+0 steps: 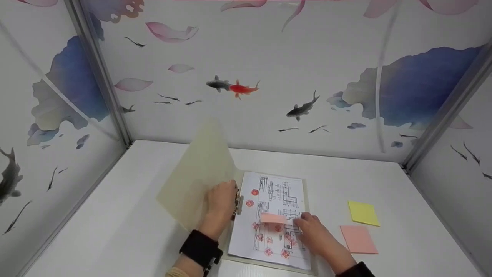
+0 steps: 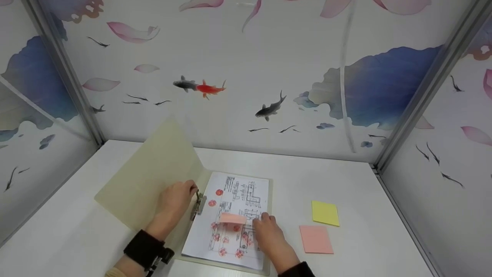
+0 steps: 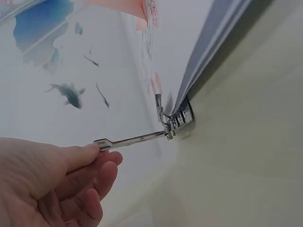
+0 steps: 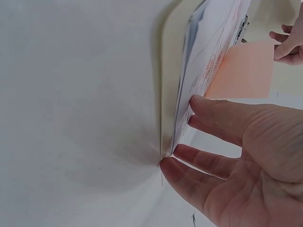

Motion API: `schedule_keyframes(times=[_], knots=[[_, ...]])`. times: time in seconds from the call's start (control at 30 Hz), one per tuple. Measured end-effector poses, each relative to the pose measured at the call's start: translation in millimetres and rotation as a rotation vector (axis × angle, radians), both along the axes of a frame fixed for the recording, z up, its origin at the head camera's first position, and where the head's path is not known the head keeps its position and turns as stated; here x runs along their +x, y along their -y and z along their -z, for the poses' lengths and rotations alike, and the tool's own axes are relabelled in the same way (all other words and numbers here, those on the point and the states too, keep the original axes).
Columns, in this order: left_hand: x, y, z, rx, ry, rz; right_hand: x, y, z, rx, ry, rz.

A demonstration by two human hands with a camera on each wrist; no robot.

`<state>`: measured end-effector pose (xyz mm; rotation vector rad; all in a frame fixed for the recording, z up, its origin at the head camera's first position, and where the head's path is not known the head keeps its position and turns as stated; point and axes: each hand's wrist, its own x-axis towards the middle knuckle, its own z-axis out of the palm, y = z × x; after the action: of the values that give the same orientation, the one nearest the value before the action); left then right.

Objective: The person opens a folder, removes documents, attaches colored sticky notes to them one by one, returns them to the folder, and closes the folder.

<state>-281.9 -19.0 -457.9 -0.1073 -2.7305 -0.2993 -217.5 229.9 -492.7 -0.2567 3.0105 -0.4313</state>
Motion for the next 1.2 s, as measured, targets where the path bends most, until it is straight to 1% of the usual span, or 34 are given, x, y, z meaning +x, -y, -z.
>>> schedule_keyframes(times=[0.17,0.23,0.33,0.43,0.5,0.53,0.57,0.63,0.73,0.9,1.03,1.13,1.2], knots=[[12.4,2.2,-4.7,-0.052,0.018,-0.013,-0.3,0,-0.4,-0.012,-0.008,0.005],[16.9,3.6,-4.8,-0.083,0.006,-0.014,-0.3,0,-0.1,-0.012,-0.014,0.006],[21.6,6.4,-1.4,-0.149,-0.05,-0.001,0.2,-1,-0.1,-0.016,-0.016,0.007],[25.3,9.7,4.9,-0.2,-0.127,0.041,1.2,-1,-0.1,-0.034,0.0,0.012],[28.3,11.7,9.5,-0.216,-0.157,0.075,1.5,-1,0.3,-0.047,0.011,0.017],[30.1,12.6,11.2,-0.217,-0.152,0.089,1.5,-1,0.5,-0.053,0.017,0.02],[32.0,13.3,12.6,-0.219,-0.136,0.099,1.2,-1,0.8,-0.055,0.021,0.021],[35.8,14.8,13.7,-0.229,-0.079,0.112,0.2,-1,1.2,-0.055,0.023,0.022],[40.7,17.2,11.6,-0.235,0.016,0.141,-1.3,-1,1.5,-0.054,0.029,0.023],[45.6,23.4,9.0,-0.274,0.136,0.211,-2.6,-3,1.4,-0.046,0.03,0.018],[47.4,26.9,9.1,-0.312,0.185,0.249,-3.2,-4,1.7,-0.047,0.033,0.015],[48.6,26.8,8.8,-0.329,0.191,0.268,-3.1,-4,1.9,-0.053,0.036,0.023],[49.2,26.1,8.4,-0.344,0.185,0.27,-3.0,-4,2.0,-0.059,0.034,0.025]])
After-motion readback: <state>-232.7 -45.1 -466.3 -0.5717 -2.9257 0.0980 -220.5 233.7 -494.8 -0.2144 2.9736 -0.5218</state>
